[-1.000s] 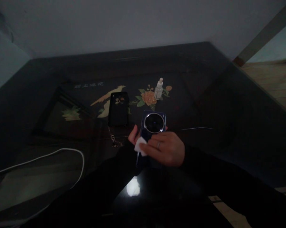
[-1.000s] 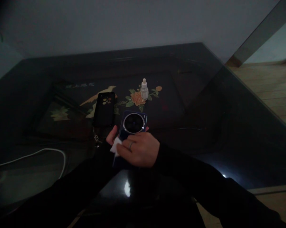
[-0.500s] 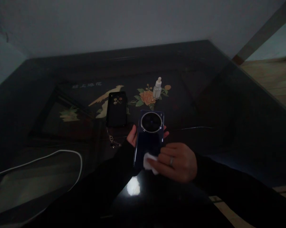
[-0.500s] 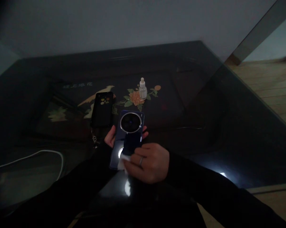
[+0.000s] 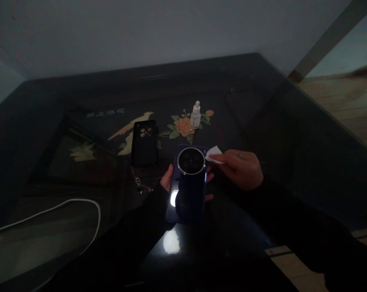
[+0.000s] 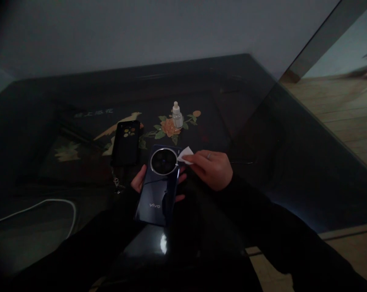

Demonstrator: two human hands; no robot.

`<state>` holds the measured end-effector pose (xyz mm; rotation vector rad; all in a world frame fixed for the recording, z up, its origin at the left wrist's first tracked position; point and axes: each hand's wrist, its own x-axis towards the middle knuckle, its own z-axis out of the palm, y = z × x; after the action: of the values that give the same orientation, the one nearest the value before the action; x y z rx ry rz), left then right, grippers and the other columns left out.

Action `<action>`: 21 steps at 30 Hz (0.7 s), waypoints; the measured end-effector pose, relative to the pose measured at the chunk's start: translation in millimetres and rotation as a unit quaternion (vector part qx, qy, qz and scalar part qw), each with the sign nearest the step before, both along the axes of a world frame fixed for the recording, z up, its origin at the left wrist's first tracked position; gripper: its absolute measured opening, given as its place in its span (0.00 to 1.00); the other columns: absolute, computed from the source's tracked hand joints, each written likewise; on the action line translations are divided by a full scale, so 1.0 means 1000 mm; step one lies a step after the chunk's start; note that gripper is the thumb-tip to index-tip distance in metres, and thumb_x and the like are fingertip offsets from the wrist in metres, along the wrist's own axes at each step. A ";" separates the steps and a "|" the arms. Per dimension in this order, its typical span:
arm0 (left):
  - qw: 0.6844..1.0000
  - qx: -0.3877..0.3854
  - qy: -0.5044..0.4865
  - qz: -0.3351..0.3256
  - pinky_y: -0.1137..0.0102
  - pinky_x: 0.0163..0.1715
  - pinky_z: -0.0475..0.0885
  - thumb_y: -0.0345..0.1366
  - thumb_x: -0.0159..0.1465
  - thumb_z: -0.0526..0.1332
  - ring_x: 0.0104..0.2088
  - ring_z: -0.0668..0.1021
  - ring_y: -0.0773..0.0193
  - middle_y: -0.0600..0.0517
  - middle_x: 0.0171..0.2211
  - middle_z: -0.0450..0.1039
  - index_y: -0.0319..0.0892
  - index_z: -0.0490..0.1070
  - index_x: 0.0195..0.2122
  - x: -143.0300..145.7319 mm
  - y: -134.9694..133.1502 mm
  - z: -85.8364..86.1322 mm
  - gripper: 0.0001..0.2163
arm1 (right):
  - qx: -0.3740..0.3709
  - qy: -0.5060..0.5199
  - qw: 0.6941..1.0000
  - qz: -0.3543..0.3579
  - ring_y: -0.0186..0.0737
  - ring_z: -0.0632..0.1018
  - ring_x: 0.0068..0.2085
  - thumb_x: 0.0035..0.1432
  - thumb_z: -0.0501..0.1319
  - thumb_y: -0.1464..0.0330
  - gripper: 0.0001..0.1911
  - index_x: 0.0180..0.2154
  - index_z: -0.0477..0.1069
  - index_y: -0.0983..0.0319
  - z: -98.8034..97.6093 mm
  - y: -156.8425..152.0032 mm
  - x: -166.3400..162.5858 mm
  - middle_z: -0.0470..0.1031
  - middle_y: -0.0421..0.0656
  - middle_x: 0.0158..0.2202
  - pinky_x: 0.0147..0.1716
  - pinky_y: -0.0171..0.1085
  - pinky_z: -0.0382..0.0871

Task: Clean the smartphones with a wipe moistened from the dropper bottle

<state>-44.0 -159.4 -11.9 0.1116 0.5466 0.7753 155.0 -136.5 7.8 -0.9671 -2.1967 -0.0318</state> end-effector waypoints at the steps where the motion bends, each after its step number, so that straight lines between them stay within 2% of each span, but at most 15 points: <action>1: 0.999 0.002 -0.031 -0.027 0.44 0.51 0.58 0.55 0.59 0.45 0.61 0.55 0.46 0.43 0.54 0.66 0.40 0.59 0.57 -0.002 0.000 0.000 0.30 | -0.004 0.017 0.999 -0.031 0.32 0.75 0.28 0.59 0.55 0.73 0.08 0.37 0.72 0.63 0.001 0.005 0.004 0.75 0.41 0.28 0.26 0.31 0.67; 3: 0.993 0.011 -0.095 -0.067 0.43 0.51 0.56 0.54 0.60 0.43 0.62 0.54 0.46 0.40 0.55 0.64 0.35 0.60 0.55 -0.005 0.000 -0.001 0.31 | -0.005 0.042 0.997 -0.059 0.33 0.76 0.30 0.59 0.56 0.72 0.06 0.35 0.72 0.62 0.005 0.008 0.006 0.76 0.41 0.29 0.28 0.31 0.68; 5: 0.989 0.017 -0.129 -0.071 0.44 0.52 0.54 0.54 0.60 0.44 0.62 0.54 0.47 0.41 0.55 0.64 0.36 0.62 0.54 -0.006 0.000 -0.003 0.30 | -0.007 0.045 0.998 -0.047 0.32 0.76 0.29 0.58 0.57 0.72 0.06 0.36 0.72 0.62 0.008 0.004 0.003 0.76 0.41 0.28 0.28 0.30 0.68; 9: 0.990 0.017 -0.127 -0.056 0.44 0.52 0.54 0.54 0.59 0.48 0.60 0.57 0.46 0.44 0.52 0.68 0.41 0.66 0.52 -0.004 0.000 -0.006 0.27 | -0.033 0.047 0.998 -0.004 0.32 0.76 0.27 0.58 0.56 0.73 0.07 0.37 0.72 0.65 0.006 -0.006 -0.007 0.75 0.42 0.27 0.26 0.29 0.66; 12: 0.987 0.033 -0.129 -0.089 0.44 0.52 0.53 0.52 0.57 0.52 0.61 0.56 0.46 0.45 0.51 0.69 0.41 0.67 0.50 -0.003 0.000 -0.007 0.26 | -0.048 0.066 0.996 -0.027 0.33 0.77 0.31 0.58 0.56 0.73 0.07 0.35 0.72 0.65 0.004 0.001 -0.011 0.77 0.43 0.31 0.30 0.30 0.67; 15: 0.985 0.033 -0.124 -0.112 0.43 0.53 0.51 0.53 0.57 0.52 0.60 0.57 0.45 0.44 0.52 0.68 0.41 0.66 0.51 -0.004 -0.001 -0.009 0.26 | -0.071 0.041 0.996 -0.029 0.34 0.77 0.32 0.59 0.56 0.71 0.07 0.36 0.72 0.63 0.012 0.013 -0.017 0.78 0.42 0.33 0.32 0.31 0.66; 18: 0.985 0.025 -0.131 -0.114 0.43 0.51 0.53 0.54 0.58 0.51 0.57 0.62 0.43 0.42 0.53 0.66 0.41 0.61 0.55 -0.003 -0.003 -0.014 0.29 | -0.079 -0.014 0.997 -0.001 0.33 0.77 0.33 0.60 0.54 0.70 0.09 0.36 0.73 0.62 0.024 0.024 -0.025 0.77 0.41 0.33 0.32 0.31 0.65; 21: 0.986 0.028 -0.132 -0.095 0.41 0.49 0.55 0.54 0.54 0.56 0.53 0.67 0.41 0.40 0.53 0.66 0.43 0.46 0.62 -0.003 -0.004 -0.021 0.38 | -0.049 -0.052 0.997 0.039 0.32 0.75 0.31 0.61 0.52 0.69 0.11 0.36 0.73 0.62 0.032 0.030 -0.032 0.75 0.40 0.30 0.30 0.30 0.62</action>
<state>-46.8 -163.6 -32.7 0.1095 0.2582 0.6073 123.5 -106.2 39.9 -0.9509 -2.3481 0.0640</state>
